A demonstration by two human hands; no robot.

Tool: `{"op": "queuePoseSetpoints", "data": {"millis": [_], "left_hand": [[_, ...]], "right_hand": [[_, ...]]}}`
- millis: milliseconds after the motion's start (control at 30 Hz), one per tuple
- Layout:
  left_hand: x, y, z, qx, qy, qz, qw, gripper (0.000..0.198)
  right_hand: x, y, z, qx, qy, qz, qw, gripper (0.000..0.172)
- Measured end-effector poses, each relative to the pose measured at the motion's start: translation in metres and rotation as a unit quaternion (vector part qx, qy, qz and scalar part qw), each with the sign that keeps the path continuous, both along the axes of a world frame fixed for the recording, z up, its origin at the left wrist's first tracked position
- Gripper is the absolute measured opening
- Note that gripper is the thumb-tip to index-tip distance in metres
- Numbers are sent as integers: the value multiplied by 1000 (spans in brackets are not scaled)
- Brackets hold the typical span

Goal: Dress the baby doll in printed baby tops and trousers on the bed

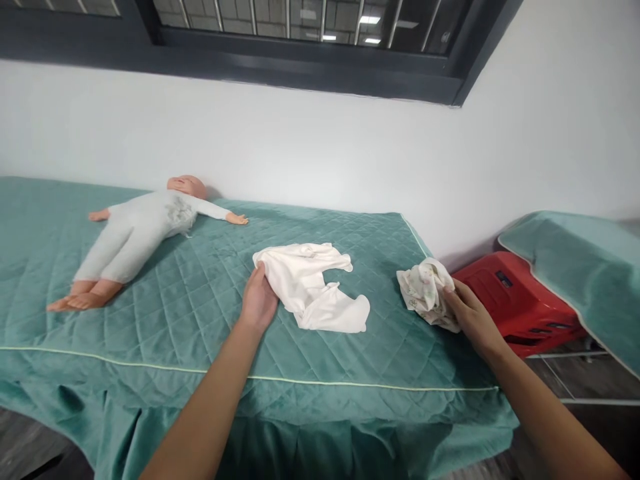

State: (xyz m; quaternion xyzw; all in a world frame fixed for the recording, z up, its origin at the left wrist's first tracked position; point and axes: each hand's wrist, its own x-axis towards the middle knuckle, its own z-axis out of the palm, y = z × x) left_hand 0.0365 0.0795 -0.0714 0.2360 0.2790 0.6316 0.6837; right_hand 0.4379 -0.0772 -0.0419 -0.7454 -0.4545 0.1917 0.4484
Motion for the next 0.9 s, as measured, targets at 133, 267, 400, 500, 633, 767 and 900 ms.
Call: {"op": "queuePoseSetpoints", "data": {"millis": [133,267,400,500,633,767,900], "left_hand": [[0,1,0,-10,1,0,1000,37],[-1,-2,2,-8,0,2,1000,36],[-2,-10,4,-4,40,-18,999,39],[-5,-8,11,4,131,-16,991,40],[-16,1,52,74,310,-19,948,32],[-28,-2,127,252,492,-72,830,21],[-34,-21,194,418,629,-62,653,8]], "right_hand": [[-6,-2,1,5,14,11,1000,59],[6,-5,3,19,-11,-35,999,56],[15,-5,16,27,-49,-77,995,56],[-6,5,37,60,-102,-78,990,58],[-83,36,73,163,-138,67,975,49],[-178,77,115,192,-117,279,933,46],[-236,110,155,158,-138,448,869,39]]}}
